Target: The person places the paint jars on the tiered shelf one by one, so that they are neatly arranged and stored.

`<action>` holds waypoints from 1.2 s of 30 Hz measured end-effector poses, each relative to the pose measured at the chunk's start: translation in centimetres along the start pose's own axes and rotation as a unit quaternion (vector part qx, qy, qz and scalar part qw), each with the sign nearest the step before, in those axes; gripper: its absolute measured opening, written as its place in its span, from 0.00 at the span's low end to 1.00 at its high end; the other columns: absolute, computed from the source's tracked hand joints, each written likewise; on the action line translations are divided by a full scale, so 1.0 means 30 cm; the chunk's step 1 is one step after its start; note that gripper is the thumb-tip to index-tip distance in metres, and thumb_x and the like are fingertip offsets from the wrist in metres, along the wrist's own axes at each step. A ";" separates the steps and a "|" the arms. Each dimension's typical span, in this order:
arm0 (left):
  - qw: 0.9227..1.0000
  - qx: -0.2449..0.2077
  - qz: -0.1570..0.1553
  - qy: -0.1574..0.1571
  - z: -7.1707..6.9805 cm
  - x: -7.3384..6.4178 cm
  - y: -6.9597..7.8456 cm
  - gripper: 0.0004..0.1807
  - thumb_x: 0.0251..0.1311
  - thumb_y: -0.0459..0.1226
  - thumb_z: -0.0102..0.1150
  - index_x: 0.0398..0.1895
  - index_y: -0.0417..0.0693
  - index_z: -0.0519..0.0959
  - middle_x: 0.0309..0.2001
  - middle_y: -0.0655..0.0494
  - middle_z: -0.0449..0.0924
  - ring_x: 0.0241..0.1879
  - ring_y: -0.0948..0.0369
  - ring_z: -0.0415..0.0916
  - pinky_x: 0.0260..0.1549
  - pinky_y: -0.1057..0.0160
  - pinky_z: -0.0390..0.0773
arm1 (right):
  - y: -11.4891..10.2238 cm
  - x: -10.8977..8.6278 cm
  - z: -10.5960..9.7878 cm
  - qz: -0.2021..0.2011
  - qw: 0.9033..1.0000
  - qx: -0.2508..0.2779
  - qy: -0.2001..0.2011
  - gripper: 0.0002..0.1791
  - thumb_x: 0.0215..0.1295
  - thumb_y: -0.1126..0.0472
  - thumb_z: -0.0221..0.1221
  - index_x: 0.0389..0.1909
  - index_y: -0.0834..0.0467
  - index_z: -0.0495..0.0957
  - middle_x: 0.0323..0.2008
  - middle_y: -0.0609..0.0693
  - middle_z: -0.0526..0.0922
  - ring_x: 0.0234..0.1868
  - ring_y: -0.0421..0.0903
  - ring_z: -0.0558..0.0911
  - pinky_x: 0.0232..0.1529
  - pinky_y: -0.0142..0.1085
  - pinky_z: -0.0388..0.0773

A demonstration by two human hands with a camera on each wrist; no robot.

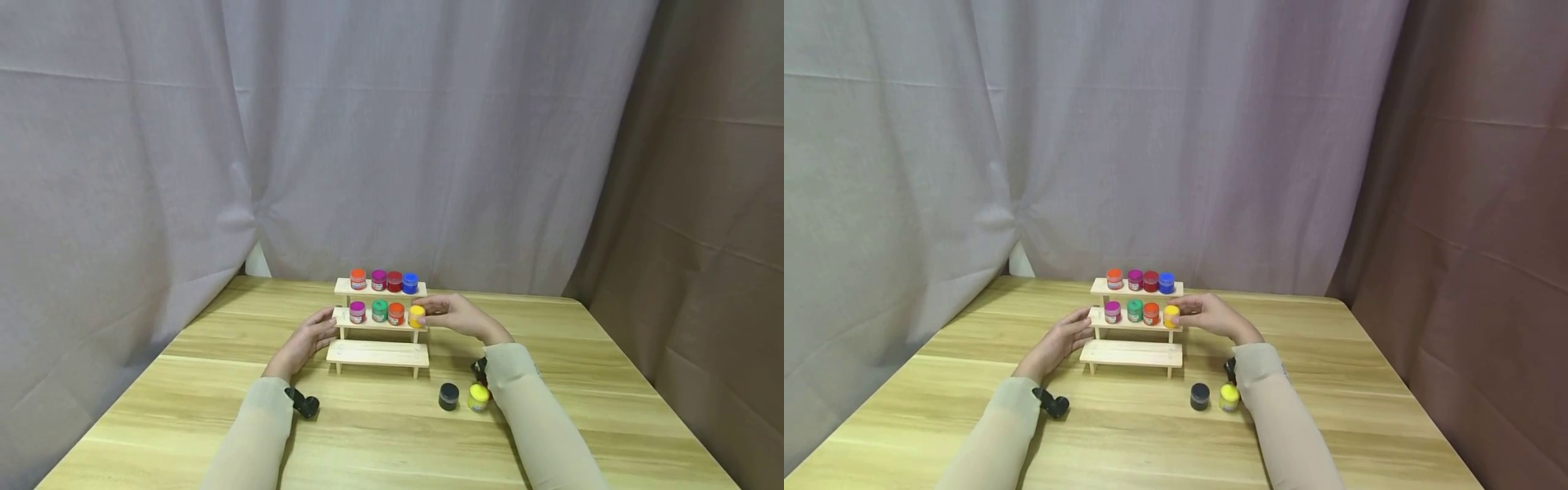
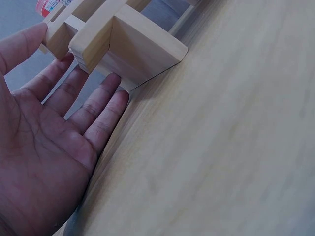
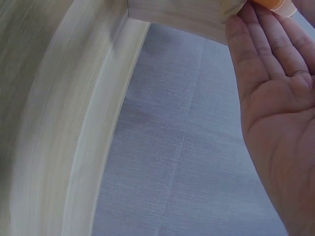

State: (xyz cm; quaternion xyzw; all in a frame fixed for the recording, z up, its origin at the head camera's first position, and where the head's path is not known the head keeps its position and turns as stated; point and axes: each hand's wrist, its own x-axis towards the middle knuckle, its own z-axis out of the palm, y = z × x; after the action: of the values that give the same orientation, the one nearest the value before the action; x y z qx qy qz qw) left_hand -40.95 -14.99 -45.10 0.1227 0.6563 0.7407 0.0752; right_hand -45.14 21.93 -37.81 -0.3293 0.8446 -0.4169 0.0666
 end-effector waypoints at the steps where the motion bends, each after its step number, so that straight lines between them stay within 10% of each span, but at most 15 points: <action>1: 1.000 0.001 0.000 0.000 -0.001 -0.001 -0.001 0.38 0.72 0.43 0.51 0.79 0.40 0.51 0.76 0.36 0.54 0.71 0.41 0.59 0.71 0.48 0.62 | 0.001 -0.001 0.002 0.001 1.000 0.000 0.001 0.28 0.64 0.45 0.67 0.63 0.49 0.79 0.55 0.48 0.84 0.57 0.50 0.81 0.58 0.47 0.80; 36: 1.000 0.004 -0.003 0.007 -0.003 -0.002 -0.002 0.37 0.71 0.42 0.51 0.79 0.39 0.52 0.76 0.37 0.54 0.70 0.41 0.60 0.71 0.48 0.63 | -0.001 0.001 0.003 -0.008 1.000 -0.011 0.002 0.28 0.66 0.47 0.66 0.64 0.51 0.78 0.55 0.49 0.84 0.56 0.49 0.82 0.58 0.47 0.80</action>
State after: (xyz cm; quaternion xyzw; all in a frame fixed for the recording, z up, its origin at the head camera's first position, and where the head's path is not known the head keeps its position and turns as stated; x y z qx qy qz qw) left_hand -40.92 -15.10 -45.17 0.1159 0.6600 0.7387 0.0723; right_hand -45.10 21.82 -37.84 -0.3355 0.8468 -0.4087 0.0577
